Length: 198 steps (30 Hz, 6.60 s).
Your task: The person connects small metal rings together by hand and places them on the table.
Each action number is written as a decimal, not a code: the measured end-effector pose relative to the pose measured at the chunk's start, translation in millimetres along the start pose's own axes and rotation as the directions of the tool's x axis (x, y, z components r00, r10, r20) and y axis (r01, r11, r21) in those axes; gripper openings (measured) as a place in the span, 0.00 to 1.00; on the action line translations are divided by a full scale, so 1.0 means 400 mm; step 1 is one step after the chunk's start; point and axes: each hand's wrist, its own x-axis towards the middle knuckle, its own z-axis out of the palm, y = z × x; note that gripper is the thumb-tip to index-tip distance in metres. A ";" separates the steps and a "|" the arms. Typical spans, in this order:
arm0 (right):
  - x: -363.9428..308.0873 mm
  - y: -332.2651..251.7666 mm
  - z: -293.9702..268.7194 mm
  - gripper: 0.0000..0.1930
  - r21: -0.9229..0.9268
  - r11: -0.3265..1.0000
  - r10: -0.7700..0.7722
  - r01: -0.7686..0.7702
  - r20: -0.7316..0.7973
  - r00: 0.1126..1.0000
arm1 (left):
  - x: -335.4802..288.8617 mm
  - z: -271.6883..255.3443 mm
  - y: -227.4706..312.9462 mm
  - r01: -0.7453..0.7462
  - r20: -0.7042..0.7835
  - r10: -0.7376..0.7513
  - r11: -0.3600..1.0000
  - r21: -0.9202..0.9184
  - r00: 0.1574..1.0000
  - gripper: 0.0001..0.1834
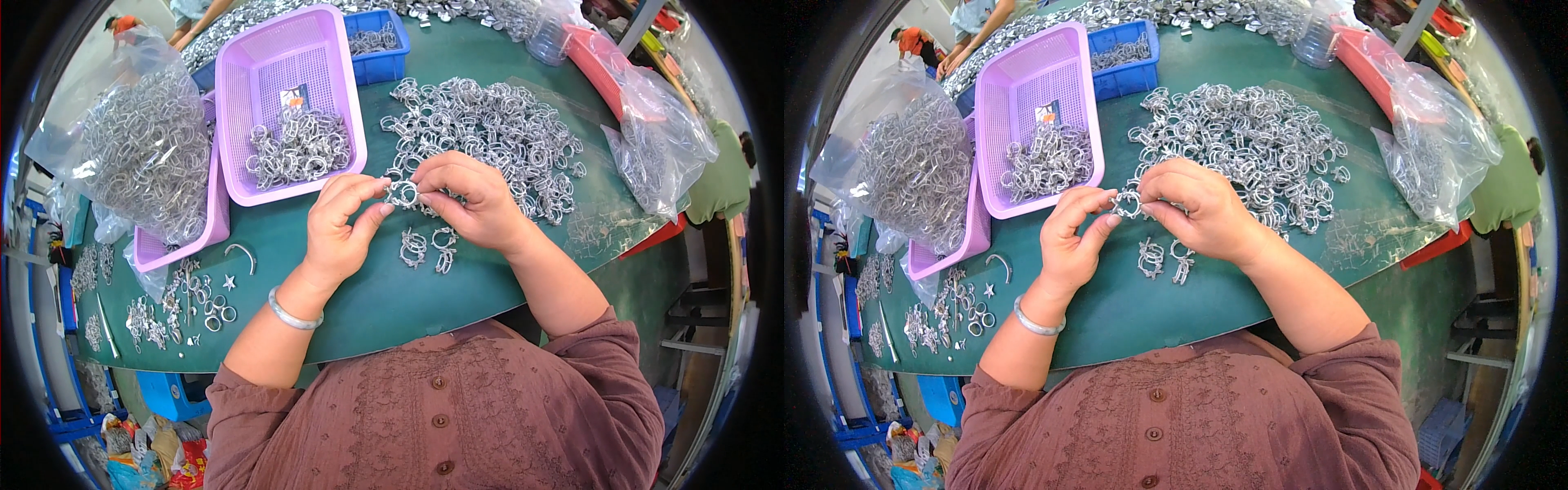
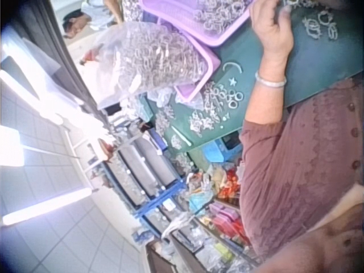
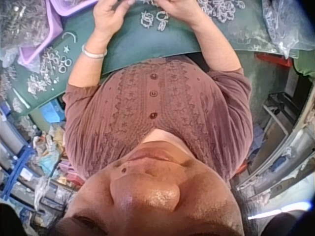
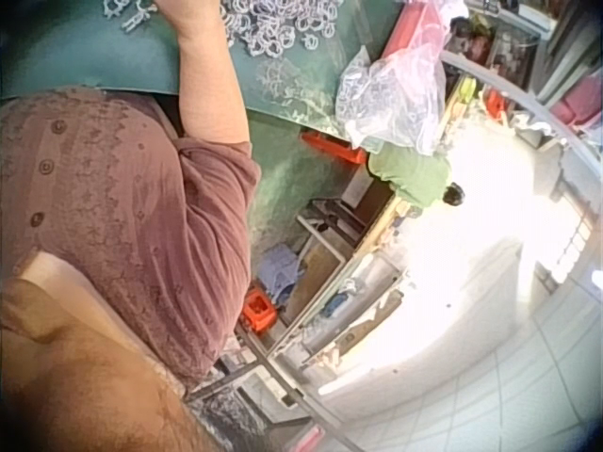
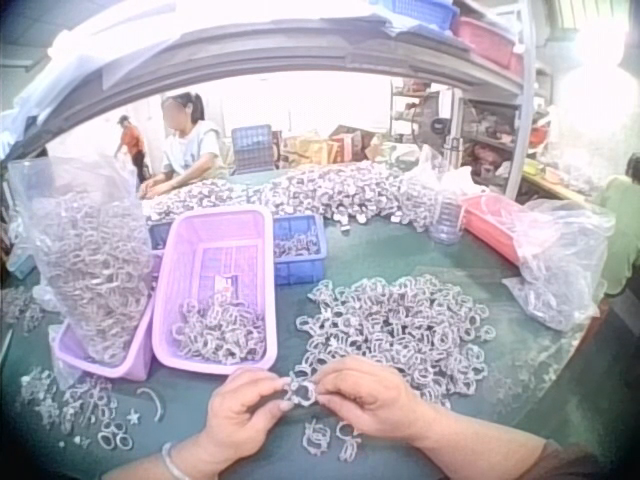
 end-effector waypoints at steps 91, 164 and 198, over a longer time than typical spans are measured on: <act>-0.015 0.006 -0.008 0.04 0.195 0.918 0.301 -0.344 0.220 0.928 | -0.011 0.009 -0.006 0.327 0.160 -0.295 0.912 -0.248 0.942 0.09; -0.016 0.011 0.016 0.10 0.285 0.921 0.231 -0.265 0.147 0.962 | -0.003 0.013 0.030 0.090 0.003 -0.090 0.992 -0.084 0.996 0.15; -0.011 -0.006 0.015 0.11 0.095 0.982 0.159 -0.164 0.059 0.986 | -0.009 0.016 0.021 0.144 -0.017 -0.153 0.954 -0.261 0.988 0.05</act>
